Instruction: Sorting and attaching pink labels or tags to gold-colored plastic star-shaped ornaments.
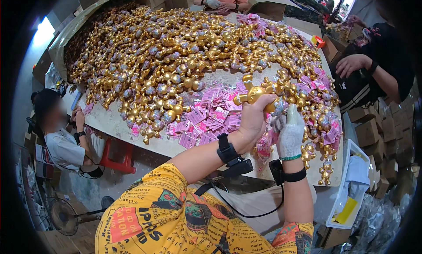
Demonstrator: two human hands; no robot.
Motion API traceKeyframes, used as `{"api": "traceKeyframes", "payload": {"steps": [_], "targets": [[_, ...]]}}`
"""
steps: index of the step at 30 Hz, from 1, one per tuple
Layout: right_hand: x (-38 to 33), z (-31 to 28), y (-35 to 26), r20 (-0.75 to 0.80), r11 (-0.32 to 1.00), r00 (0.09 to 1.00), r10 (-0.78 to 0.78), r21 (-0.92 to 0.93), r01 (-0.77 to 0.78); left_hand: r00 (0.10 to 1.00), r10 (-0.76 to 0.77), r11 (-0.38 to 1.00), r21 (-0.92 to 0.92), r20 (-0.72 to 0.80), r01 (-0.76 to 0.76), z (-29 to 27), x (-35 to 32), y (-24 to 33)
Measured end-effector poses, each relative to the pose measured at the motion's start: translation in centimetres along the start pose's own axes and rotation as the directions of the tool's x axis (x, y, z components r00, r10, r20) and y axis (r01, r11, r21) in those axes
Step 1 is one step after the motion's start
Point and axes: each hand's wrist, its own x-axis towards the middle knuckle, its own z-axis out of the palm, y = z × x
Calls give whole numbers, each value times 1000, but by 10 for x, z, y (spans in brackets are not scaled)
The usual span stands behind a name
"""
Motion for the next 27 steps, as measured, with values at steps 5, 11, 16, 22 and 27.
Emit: {"api": "traceKeyframes", "payload": {"steps": [5,11,16,22,27], "targets": [[2,-6,-2,104,996,992,72,43,-77,1000,-14,1000,7,10,14,0,0,2],[1,-6,1,21,963,993,-112,-244,114,1000,0,1000,20,9,0,2,-3,2],[6,-11,22,22,795,926,-378,-505,336,997,72,991,109,-5,-71,-1,-9,0],[8,-20,29,163,523,841,-517,-718,460,969,228,930,273,98,-246,-9,-10,-9],[-8,5,0,-65,992,990,122,15,-121,837,452,708,447,309,-547,-20,-5,-12]]}}
